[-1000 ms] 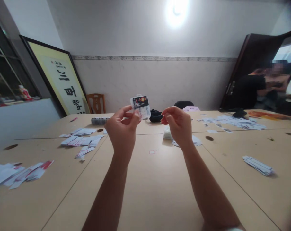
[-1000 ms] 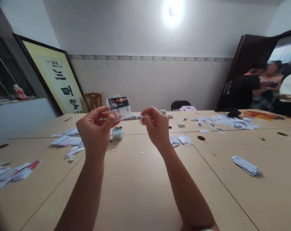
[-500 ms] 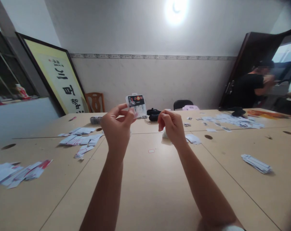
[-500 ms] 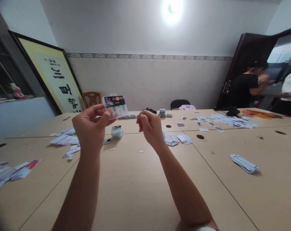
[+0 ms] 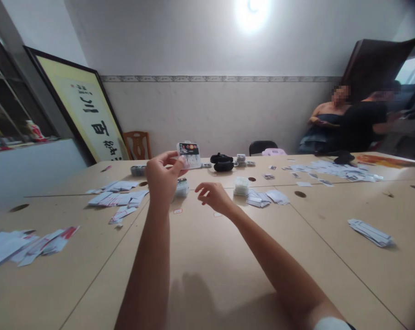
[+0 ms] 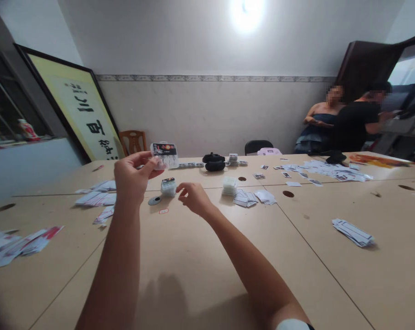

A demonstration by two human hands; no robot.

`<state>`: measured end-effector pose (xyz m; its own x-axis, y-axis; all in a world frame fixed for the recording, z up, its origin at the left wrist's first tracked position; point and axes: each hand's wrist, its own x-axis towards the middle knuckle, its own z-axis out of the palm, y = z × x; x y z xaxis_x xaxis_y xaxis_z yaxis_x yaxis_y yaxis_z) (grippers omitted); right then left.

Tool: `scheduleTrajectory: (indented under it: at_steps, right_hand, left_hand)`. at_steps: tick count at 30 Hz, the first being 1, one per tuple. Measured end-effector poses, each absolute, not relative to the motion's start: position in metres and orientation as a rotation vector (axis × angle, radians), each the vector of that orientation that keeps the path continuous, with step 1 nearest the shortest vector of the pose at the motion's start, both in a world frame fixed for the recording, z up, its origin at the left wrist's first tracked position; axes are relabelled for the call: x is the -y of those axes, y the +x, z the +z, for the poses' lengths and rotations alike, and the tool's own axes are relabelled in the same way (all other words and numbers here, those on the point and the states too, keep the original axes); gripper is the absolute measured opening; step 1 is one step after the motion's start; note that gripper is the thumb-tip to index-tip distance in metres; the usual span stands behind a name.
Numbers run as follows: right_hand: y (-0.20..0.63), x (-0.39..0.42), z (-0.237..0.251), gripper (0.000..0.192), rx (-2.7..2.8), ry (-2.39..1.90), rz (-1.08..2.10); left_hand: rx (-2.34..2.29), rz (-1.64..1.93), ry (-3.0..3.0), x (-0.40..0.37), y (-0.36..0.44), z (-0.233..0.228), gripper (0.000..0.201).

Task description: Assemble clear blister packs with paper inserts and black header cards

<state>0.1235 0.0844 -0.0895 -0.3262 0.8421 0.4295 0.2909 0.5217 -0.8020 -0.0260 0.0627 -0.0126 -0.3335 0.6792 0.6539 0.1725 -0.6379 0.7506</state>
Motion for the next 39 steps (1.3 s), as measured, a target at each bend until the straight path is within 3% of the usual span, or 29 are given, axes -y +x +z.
scheduleTrajectory:
  at_steps: [1, 3, 6, 11, 22, 28, 31, 39]
  right_hand:
    - [0.125, -0.084, -0.088, 0.011, 1.873, -0.954, 0.793]
    - [0.133, -0.082, -0.081, 0.024, 1.830, -0.978, 0.773]
    - [0.145, -0.074, -0.065, 0.033, 1.684, -0.975, 0.539]
    - [0.149, -0.056, -0.049, 0.010, 1.504, -0.828, 0.194]
    - [0.139, -0.057, -0.058, 0.016, 1.465, -0.880, -0.154]
    - [0.141, -0.052, -0.055, 0.020, 1.514, -0.959, -0.212]
    - [0.146, -0.047, -0.050, 0.009, 1.444, -0.909, -0.222]
    - [0.162, -0.045, -0.037, 0.027, 1.178, -0.739, 0.263]
  left_hand:
    - [-1.096, 2.004, 1.559, -0.064, -0.026, -0.013, 0.029]
    - [-1.099, 1.952, 1.575, -0.064, -0.023, -0.014, 0.029]
    - [-1.112, 1.916, 1.610, -0.060, -0.017, -0.014, 0.028]
    - [-1.148, 1.837, 1.732, -0.053, -0.002, -0.016, 0.026]
    - [-1.283, 1.888, 1.951, -0.035, 0.030, -0.019, 0.018]
    - [-1.253, 1.846, 1.964, -0.032, 0.027, -0.018, 0.017]
    - [-1.100, 1.780, 1.918, -0.033, 0.020, -0.015, 0.023]
    - [-0.829, 1.629, 1.690, -0.037, 0.008, -0.010, 0.034]
